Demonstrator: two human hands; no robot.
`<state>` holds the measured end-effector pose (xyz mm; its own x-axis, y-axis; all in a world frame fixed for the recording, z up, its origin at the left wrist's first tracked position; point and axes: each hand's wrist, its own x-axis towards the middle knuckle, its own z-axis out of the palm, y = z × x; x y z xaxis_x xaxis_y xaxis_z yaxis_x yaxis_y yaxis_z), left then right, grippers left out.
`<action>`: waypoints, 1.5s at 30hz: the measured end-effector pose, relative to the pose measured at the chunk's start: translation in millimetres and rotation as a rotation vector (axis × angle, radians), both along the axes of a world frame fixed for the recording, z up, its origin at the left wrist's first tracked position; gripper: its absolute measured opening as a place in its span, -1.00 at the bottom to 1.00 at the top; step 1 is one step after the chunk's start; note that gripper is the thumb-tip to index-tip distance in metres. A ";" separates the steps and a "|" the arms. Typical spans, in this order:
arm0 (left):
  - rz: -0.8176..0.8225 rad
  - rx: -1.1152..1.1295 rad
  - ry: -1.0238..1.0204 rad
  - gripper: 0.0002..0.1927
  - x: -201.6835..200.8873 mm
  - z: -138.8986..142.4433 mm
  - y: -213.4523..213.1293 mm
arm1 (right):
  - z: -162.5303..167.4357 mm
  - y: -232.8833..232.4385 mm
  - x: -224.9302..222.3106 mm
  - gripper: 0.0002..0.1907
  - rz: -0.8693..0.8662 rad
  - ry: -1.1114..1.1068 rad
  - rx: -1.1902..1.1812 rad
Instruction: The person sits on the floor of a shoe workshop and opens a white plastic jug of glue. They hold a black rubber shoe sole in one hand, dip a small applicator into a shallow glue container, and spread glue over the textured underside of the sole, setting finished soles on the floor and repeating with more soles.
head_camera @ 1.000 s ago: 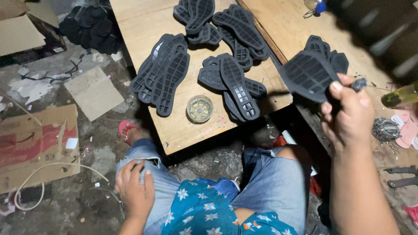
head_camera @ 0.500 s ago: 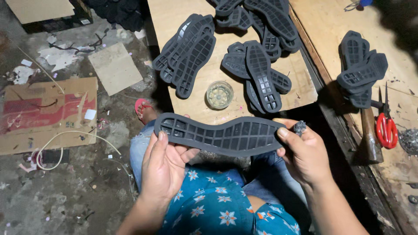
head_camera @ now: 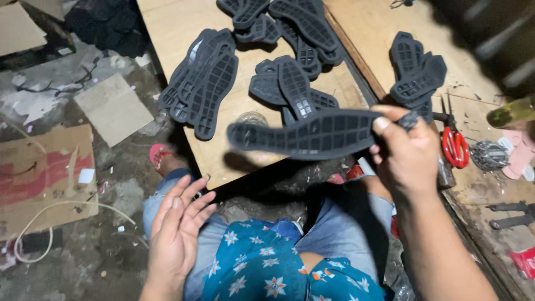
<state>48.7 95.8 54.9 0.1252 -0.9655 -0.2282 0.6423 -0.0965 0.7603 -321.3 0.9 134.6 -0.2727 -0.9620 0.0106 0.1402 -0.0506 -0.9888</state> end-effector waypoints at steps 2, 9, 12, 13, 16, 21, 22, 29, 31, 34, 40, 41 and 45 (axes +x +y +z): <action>0.030 0.026 -0.100 -0.53 12.5 -11.6 -2.2 | 6.1 -23.5 -30.3 -0.80 -0.099 -0.080 -0.093; 0.123 0.212 -0.725 -0.58 70.2 -87.1 -11.9 | -26.2 -94.0 -111.9 -0.84 -0.361 -0.243 -0.144; 0.149 0.214 -0.746 -0.60 81.1 -115.0 -11.8 | -51.5 -94.9 -128.5 -0.87 -0.388 -0.299 -0.012; 0.161 0.214 -0.714 -0.61 81.5 -120.2 -12.1 | -58.0 -90.6 -129.6 -0.86 -0.373 -0.297 0.020; 0.193 0.108 -0.757 -0.58 76.6 -132.4 -12.2 | -81.6 -75.9 -126.0 -0.87 -0.382 -0.271 0.086; 0.244 0.052 -1.017 -0.59 63.4 -135.1 -21.0 | -94.9 -66.3 -63.5 -0.82 -0.245 -0.050 0.184; 0.236 0.052 -1.074 -0.60 60.0 -133.1 -23.6 | -95.2 -73.3 -49.8 -0.80 -0.153 0.004 0.204; 0.252 0.133 -1.302 -0.69 55.8 -118.2 -50.8 | -76.3 -225.2 -5.9 -0.56 -0.012 0.990 -0.097; 0.246 0.160 -1.335 -0.70 56.4 -120.1 -56.0 | -67.5 -265.9 4.1 -0.52 -0.011 1.050 -0.019; 0.279 0.182 -1.425 -0.71 61.1 -127.3 -61.8 | -56.4 -304.5 21.0 -0.46 -0.034 1.167 0.026; -0.195 0.122 -1.426 -0.77 90.3 -138.4 -91.0 | -57.0 -329.3 45.2 -0.57 -0.159 1.408 0.010; -0.119 0.089 -1.449 -0.76 91.6 -137.7 -92.2 | -57.7 -330.2 47.0 -0.59 -0.222 1.483 -0.087; 0.202 -0.050 -1.516 -0.73 78.2 -135.2 -78.6 | -44.8 -322.2 46.3 -0.72 -0.216 1.089 -0.370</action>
<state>126.9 17.2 -80.3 0.3296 -0.9069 0.2625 -0.7191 -0.0609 0.6923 -275.1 -321.3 89.8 -0.1044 -0.7860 0.6094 -0.8191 -0.2796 -0.5009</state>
